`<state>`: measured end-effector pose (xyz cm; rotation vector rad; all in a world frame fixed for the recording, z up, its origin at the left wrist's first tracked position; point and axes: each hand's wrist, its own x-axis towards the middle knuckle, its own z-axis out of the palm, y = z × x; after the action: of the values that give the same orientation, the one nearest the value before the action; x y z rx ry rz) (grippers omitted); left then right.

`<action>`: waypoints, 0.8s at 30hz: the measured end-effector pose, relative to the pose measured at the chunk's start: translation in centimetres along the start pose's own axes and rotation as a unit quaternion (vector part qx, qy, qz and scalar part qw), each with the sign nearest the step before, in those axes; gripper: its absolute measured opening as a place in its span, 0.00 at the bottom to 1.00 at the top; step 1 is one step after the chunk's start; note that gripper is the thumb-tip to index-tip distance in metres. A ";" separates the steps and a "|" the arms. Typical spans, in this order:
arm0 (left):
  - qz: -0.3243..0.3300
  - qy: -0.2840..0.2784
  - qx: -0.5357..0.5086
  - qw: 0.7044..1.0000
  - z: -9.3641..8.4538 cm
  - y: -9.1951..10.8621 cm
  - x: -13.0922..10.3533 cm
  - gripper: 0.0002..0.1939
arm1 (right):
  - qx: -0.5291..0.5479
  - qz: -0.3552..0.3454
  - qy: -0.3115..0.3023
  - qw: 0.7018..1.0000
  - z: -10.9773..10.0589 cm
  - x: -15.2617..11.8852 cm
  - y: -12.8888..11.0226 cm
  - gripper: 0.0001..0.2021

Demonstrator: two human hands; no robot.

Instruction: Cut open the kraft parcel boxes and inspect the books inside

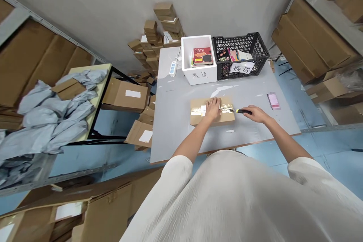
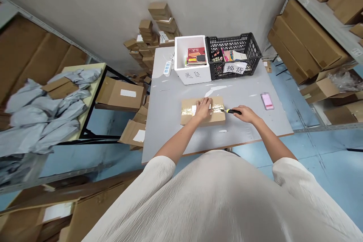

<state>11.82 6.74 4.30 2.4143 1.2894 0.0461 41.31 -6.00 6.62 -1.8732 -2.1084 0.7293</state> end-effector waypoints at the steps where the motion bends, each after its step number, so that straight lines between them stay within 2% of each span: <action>1: -0.006 -0.004 -0.006 1.000 0.0 -0.1 0.0 0.36 | -0.022 -0.002 -0.001 1.000 0.2 0.1 -0.1 0.22; 4: -0.033 -0.014 -0.019 0.999 0.0 -0.4 0.3 0.39 | -0.056 -0.004 0.001 0.998 0.6 0.5 -0.2 0.23; 9: -0.048 -0.050 -0.019 0.997 -0.3 -0.9 1.7 0.47 | -0.045 -0.004 -0.018 0.999 0.5 0.9 -0.2 0.23; 13: -0.027 -0.048 -0.011 0.998 -0.5 -1.1 2.3 0.44 | -0.038 0.003 -0.010 0.999 0.6 1.0 -0.5 0.23; 16: 0.000 -0.031 0.001 1.000 -0.3 -1.2 1.3 0.39 | -0.034 0.015 0.011 0.999 1.4 1.0 -0.7 0.24; 20: 0.008 0.011 0.005 1.000 0.4 -0.9 -0.7 0.36 | -0.038 0.030 0.035 0.998 2.4 0.8 -0.4 0.24; 24: 0.009 0.037 0.015 0.999 0.8 -0.5 -1.8 0.34 | -0.066 0.030 0.044 0.996 2.1 0.7 0.9 0.25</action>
<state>10.51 5.29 3.67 2.4709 1.3088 0.1225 40.91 -5.70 4.28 -2.0046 -2.1003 0.5205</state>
